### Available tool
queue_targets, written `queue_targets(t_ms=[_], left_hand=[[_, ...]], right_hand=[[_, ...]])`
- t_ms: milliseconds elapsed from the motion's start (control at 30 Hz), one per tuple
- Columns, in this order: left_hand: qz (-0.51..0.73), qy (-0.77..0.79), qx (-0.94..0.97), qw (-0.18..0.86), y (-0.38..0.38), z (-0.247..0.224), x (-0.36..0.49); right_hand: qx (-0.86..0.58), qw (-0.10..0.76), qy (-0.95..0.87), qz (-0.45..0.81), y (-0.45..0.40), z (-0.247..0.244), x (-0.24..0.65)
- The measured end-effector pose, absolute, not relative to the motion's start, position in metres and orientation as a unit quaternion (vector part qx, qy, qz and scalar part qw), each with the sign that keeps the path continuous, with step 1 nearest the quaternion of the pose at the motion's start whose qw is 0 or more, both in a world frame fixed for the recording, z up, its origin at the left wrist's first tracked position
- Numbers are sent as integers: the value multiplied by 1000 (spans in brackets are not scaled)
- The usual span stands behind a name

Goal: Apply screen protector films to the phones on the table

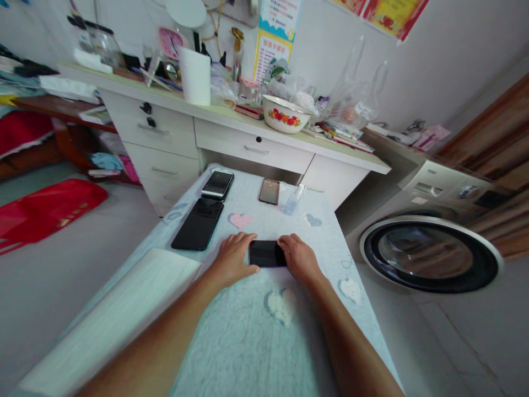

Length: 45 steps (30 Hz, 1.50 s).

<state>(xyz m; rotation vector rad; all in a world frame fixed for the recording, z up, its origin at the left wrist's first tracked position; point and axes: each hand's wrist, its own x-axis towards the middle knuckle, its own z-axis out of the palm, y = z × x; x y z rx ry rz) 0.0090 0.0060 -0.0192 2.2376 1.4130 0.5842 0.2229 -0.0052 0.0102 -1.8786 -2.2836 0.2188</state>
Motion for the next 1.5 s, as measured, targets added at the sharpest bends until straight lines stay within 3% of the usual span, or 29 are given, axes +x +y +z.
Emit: queue_targets(t_ms=[500,1500], left_hand=[[200,510,808,215,7,-18,10],[181,558,788,188,6,-16,8]], right_hand=[[-658,37,-750,48,-4,13,220],[-551,43,-831,71,5,17,171]])
